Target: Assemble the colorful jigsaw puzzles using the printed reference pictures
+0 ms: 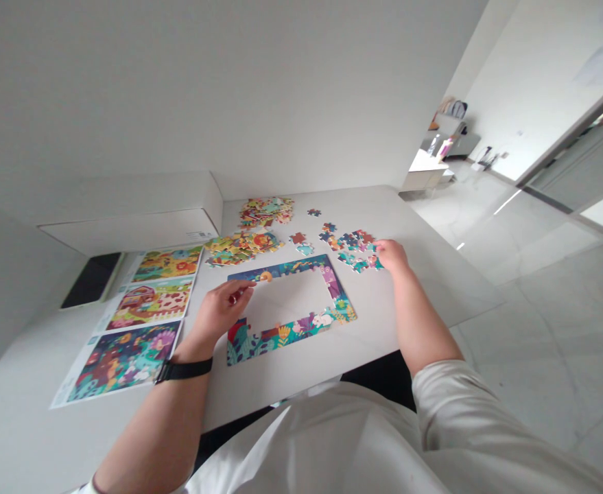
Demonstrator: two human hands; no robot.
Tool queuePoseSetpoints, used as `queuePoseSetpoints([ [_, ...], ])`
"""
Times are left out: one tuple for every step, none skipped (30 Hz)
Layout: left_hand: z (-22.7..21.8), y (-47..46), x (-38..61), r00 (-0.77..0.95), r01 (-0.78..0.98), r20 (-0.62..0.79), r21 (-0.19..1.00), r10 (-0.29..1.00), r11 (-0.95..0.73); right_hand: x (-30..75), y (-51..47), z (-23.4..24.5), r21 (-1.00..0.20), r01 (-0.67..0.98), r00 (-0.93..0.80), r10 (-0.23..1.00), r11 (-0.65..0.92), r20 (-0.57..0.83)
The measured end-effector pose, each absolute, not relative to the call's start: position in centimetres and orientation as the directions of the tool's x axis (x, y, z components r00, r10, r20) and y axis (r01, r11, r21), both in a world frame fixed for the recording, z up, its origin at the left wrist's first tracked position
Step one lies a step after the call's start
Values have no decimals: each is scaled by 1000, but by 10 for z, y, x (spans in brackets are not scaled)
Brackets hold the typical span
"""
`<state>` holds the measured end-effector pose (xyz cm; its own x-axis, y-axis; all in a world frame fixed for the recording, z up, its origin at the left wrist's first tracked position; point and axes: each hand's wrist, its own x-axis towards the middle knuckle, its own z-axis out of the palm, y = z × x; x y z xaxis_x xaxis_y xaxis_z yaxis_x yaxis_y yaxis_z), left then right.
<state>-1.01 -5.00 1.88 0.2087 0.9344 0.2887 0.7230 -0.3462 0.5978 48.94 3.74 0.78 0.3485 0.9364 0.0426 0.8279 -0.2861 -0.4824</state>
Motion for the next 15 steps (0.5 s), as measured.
queuePoseSetpoints([
  [18,-50,-10,209,726,287,595,935,-345,488,37,8,-501,815,352,935,-291,30],
  [18,-49,-10,207,730,286,592,936,-342,487,37,9,-517,804,358,933,-293,29],
  [17,-49,-10,205,733,284,590,937,-339,487,36,9,-532,796,362,932,-287,38],
  [17,-49,-10,202,737,283,587,938,-335,487,36,10,-549,789,361,931,-276,52],
  [16,-48,-11,198,740,282,585,939,-332,488,36,10,-569,780,358,932,-262,62],
  [15,-48,-11,196,742,282,584,939,-330,489,36,11,-595,764,355,932,-249,65],
  [15,-48,-12,196,742,282,584,939,-330,492,36,12,-632,736,357,933,-243,56],
  [14,-48,-13,195,742,282,584,939,-330,495,36,12,-680,691,367,929,-244,39],
  [13,-48,-14,194,741,283,585,939,-330,500,36,13,-736,630,388,921,-248,21],
  [12,-48,-15,194,741,285,584,939,-330,505,36,14,-791,557,419,908,-253,5],
  [11,-48,-16,193,742,287,583,938,-331,511,37,15,-835,487,458,889,-255,-4],
  [10,-48,-17,194,743,289,580,937,-333,517,37,15,-863,435,501,866,-257,-6],
  [10,-48,-17,197,744,291,577,936,-337,524,38,15,-871,414,538,843,-263,1],
  [9,-47,-18,202,744,293,575,935,-341,529,38,14,-860,429,563,826,-278,14],
  [9,-47,-18,208,743,292,573,933,-345,533,38,13,-829,471,574,818,-302,27],
])
